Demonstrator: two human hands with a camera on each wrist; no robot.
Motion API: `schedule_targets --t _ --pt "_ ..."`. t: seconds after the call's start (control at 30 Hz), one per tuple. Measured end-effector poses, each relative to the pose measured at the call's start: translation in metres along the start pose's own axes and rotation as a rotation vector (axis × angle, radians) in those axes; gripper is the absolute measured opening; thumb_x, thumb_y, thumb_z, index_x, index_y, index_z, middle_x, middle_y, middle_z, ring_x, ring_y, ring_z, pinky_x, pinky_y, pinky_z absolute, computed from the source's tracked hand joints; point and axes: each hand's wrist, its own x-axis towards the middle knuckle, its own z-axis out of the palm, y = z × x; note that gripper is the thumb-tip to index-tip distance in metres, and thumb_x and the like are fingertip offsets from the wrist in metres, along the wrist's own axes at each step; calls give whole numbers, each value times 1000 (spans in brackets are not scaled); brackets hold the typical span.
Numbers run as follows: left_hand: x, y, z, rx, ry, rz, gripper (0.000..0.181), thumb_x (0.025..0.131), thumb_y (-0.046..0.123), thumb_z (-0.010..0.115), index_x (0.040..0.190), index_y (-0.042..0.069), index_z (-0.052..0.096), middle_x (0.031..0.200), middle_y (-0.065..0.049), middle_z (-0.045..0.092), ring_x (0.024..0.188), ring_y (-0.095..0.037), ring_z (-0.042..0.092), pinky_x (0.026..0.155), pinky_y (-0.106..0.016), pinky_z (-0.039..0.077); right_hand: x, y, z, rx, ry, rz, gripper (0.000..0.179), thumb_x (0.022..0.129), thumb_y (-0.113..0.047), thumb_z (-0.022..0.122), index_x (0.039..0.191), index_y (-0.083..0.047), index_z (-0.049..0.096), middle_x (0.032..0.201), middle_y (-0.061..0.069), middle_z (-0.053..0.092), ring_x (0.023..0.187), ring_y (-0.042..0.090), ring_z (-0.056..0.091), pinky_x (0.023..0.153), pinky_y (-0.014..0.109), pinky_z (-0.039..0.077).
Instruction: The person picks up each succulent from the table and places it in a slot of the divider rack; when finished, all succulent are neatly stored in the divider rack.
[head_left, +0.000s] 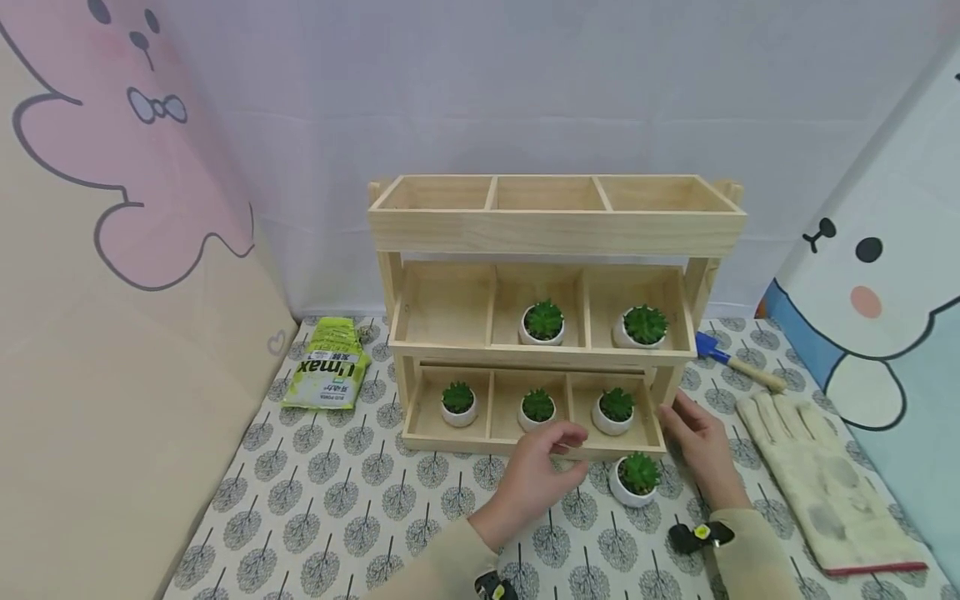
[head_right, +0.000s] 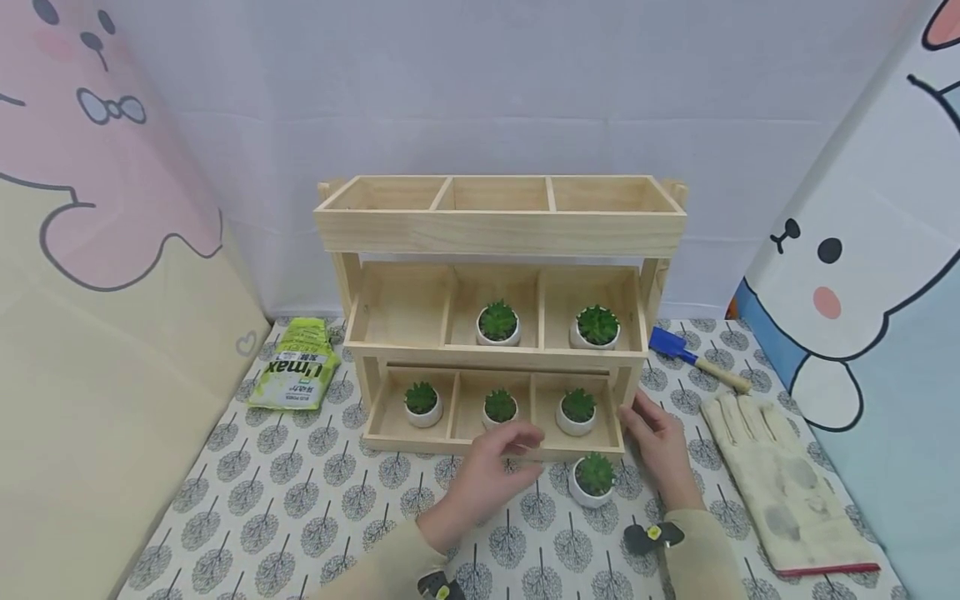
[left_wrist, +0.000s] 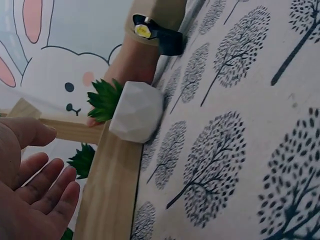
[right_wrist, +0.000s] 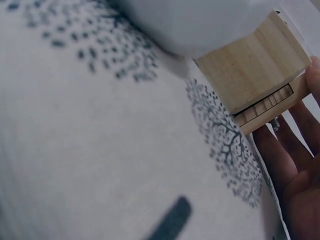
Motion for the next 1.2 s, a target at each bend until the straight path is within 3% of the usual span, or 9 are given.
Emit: schedule_targets --t 0.13,0.3,0.47,0.83,1.07,1.2 --pt "-1 -7 17 15 -48 -39 40 93 8 78 131 7 67 125 -3 69 113 -10 64 99 -25 53 2 0 0 -6 0 -1 63 106 -44 60 161 -17 42 156 17 49 138 29 52 93 7 44" --pt "2 -9 36 75 -103 -90 48 91 15 82 136 13 66 129 6 67 116 -8 63 101 -21 50 2 1 0 19 4 -12 63 106 -42 60 160 -15 42 155 18 48 129 4 52 91 6 44" --pt "5 -8 49 184 -133 -80 54 88 23 86 138 19 67 130 10 67 117 -5 62 100 -22 49 0 1 1 75 8 -22 60 107 -36 61 159 -11 44 154 23 48 117 -11 51 91 8 47" --pt "14 -5 70 207 -193 -84 61 86 29 89 141 24 64 135 13 63 122 -2 57 102 -19 46 -2 -1 0 78 -12 -3 60 107 -38 60 160 -17 42 156 18 47 124 -6 50 92 8 46" --pt "20 -5 79 257 -210 -46 63 84 28 91 140 21 64 135 12 63 121 0 57 101 -16 45 -2 -1 1 123 -7 -12 59 107 -33 61 160 -15 43 156 21 45 122 -9 51 93 9 47" --pt "22 -6 83 277 -232 -62 64 84 28 90 142 21 63 137 13 62 122 0 56 101 -16 45 -2 -2 1 126 -7 0 60 107 -35 61 160 -15 42 157 20 45 121 -9 51 91 9 48"
